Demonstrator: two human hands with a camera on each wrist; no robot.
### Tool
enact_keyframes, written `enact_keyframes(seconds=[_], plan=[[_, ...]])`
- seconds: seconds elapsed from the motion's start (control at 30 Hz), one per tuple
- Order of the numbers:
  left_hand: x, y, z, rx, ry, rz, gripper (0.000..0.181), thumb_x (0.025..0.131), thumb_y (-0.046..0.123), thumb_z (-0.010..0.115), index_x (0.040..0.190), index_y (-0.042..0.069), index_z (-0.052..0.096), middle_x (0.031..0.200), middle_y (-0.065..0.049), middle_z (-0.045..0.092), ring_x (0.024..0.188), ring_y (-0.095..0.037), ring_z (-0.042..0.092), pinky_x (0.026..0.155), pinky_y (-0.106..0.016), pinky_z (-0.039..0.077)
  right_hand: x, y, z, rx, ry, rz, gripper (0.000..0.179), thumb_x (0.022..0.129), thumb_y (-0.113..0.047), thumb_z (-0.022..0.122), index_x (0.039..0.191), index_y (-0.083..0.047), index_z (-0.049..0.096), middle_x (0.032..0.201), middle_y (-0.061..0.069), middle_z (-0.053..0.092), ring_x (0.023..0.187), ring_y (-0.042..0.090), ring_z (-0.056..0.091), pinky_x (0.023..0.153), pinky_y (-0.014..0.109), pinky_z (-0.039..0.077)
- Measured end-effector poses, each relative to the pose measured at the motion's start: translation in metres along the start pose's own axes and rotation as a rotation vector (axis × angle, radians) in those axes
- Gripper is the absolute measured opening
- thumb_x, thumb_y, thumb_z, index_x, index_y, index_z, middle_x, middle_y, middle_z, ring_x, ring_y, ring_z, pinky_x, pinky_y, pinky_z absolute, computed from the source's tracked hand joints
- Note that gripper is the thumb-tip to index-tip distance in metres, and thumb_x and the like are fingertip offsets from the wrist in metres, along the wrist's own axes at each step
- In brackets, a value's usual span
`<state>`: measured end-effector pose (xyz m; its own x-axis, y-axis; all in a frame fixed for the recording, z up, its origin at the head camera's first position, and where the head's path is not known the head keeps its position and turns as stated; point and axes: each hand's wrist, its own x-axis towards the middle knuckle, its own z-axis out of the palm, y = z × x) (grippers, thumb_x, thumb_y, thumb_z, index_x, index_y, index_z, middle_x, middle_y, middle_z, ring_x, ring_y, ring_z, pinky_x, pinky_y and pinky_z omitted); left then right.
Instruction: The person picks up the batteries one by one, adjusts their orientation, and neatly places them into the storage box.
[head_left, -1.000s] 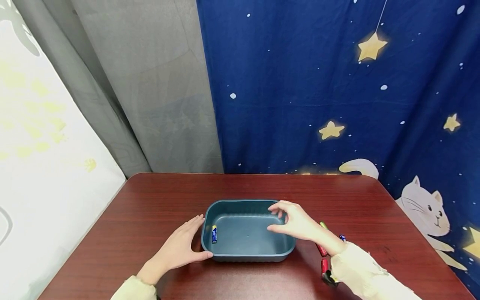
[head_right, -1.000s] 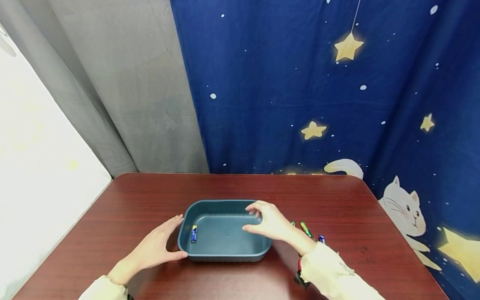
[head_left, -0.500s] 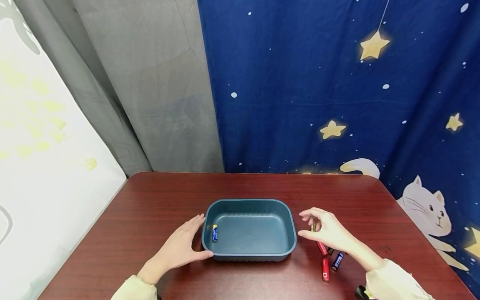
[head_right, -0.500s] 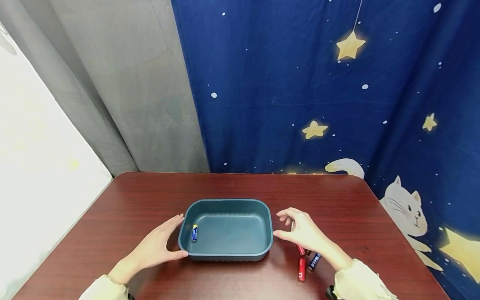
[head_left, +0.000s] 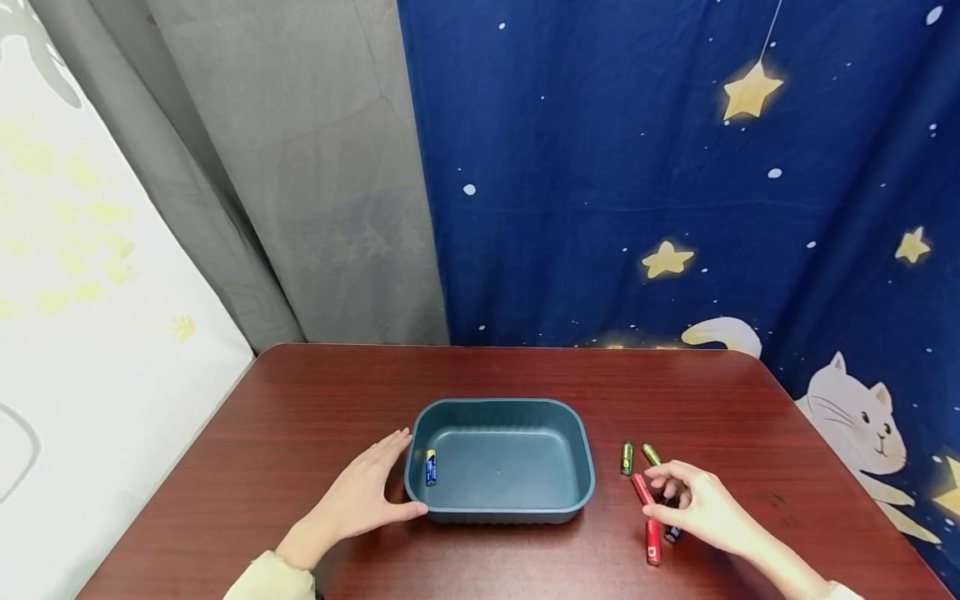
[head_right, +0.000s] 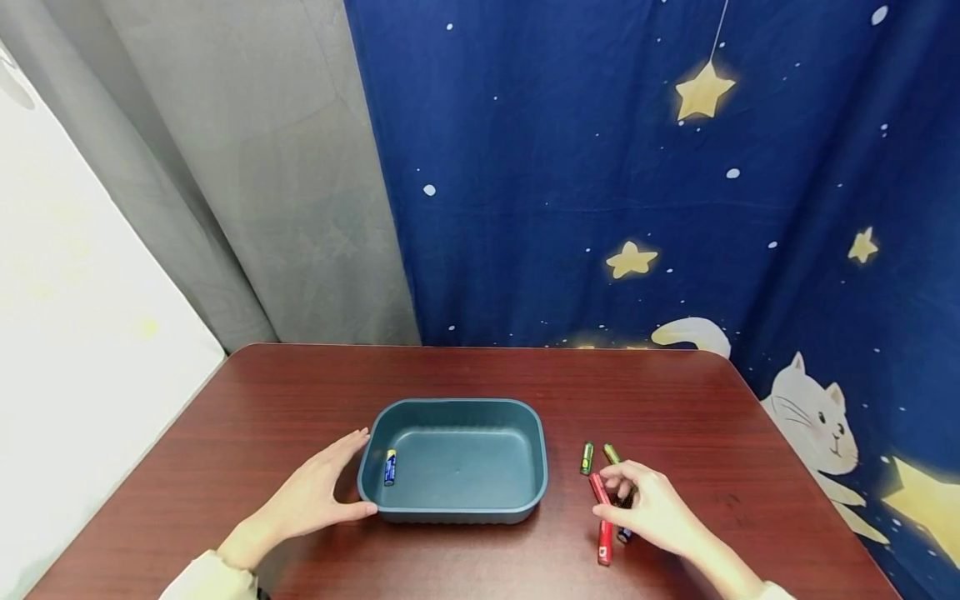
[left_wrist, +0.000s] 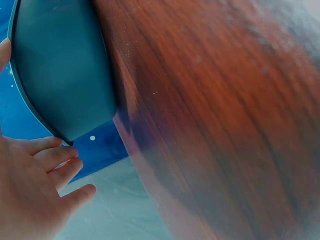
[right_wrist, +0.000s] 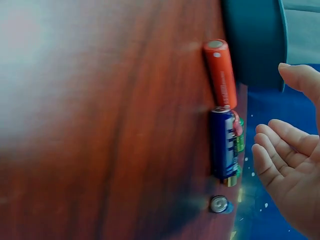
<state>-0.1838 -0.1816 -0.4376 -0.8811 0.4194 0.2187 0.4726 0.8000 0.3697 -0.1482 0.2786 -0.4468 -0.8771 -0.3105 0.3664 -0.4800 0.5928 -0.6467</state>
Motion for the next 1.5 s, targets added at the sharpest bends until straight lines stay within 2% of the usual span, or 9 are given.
enact_keyframes(seconds=[0.23,0.47,0.67,0.77,0.97,1.07,1.23,1.5], plan=[[0.0,0.0,0.002,0.001,0.016,0.012,0.092,0.067,0.059,0.068,0.136,0.004,0.041,0.139,-0.011,0.041,0.128,-0.029,0.036,0.099,-0.049,0.034,-0.021,0.003,0.004,-0.024,-0.008,-0.044,0.033,0.066,-0.015,0.08,0.092,-0.007,0.063,0.074,-0.004,0.055,0.06,0.005,0.046,0.043,0.016,0.037],[-0.001,0.0,0.001,-0.002,0.0,0.004,0.093,0.067,0.06,0.067,0.136,0.004,0.04,0.14,-0.011,0.04,0.129,-0.029,0.036,0.1,-0.05,0.033,-0.034,0.005,0.008,-0.025,-0.02,-0.11,0.036,0.063,-0.017,0.082,0.092,-0.011,0.061,0.074,-0.008,0.053,0.063,0.003,0.045,0.048,0.014,0.036],[-0.001,0.001,0.001,-0.009,-0.002,-0.004,0.092,0.067,0.06,0.067,0.136,0.005,0.04,0.14,-0.011,0.04,0.128,-0.029,0.036,0.1,-0.051,0.033,-0.039,0.006,0.012,-0.079,-0.034,-0.111,0.036,0.063,-0.023,0.082,0.091,-0.017,0.06,0.072,-0.013,0.048,0.064,0.0,0.043,0.051,0.014,0.036],[-0.001,0.001,0.002,-0.008,0.001,-0.002,0.092,0.067,0.059,0.068,0.136,0.005,0.04,0.14,-0.01,0.04,0.128,-0.028,0.036,0.1,-0.05,0.033,-0.041,0.005,0.012,-0.119,-0.064,-0.083,0.036,0.064,-0.026,0.081,0.091,-0.017,0.06,0.073,-0.015,0.046,0.066,-0.002,0.042,0.052,0.014,0.036],[-0.002,0.002,0.002,-0.008,0.011,-0.001,0.091,0.067,0.058,0.069,0.136,0.005,0.041,0.139,-0.011,0.04,0.128,-0.029,0.036,0.099,-0.05,0.034,-0.037,-0.001,0.009,-0.145,-0.204,0.097,0.04,0.067,-0.038,0.077,0.095,-0.016,0.059,0.079,-0.011,0.046,0.07,-0.001,0.041,0.055,0.017,0.039],[-0.003,0.001,0.002,-0.006,0.01,-0.003,0.091,0.067,0.058,0.069,0.135,0.004,0.041,0.139,-0.011,0.04,0.128,-0.029,0.037,0.099,-0.051,0.034,-0.035,-0.003,0.01,-0.171,-0.236,0.129,0.043,0.066,-0.04,0.078,0.096,-0.016,0.059,0.082,-0.009,0.048,0.071,0.0,0.042,0.057,0.018,0.042],[-0.002,0.001,0.001,0.002,0.009,-0.005,0.092,0.067,0.059,0.068,0.136,0.004,0.041,0.139,-0.011,0.04,0.128,-0.029,0.036,0.099,-0.051,0.034,-0.033,-0.002,0.012,-0.227,-0.212,0.086,0.042,0.062,-0.037,0.08,0.093,-0.017,0.059,0.082,-0.011,0.049,0.071,-0.001,0.043,0.059,0.019,0.044],[-0.001,0.001,0.002,-0.006,0.02,0.004,0.091,0.066,0.057,0.07,0.136,0.005,0.041,0.139,-0.011,0.041,0.128,-0.029,0.037,0.099,-0.051,0.034,-0.034,-0.002,0.012,-0.209,-0.152,0.017,0.039,0.061,-0.032,0.082,0.089,-0.019,0.058,0.078,-0.014,0.047,0.068,-0.002,0.042,0.055,0.017,0.039]])
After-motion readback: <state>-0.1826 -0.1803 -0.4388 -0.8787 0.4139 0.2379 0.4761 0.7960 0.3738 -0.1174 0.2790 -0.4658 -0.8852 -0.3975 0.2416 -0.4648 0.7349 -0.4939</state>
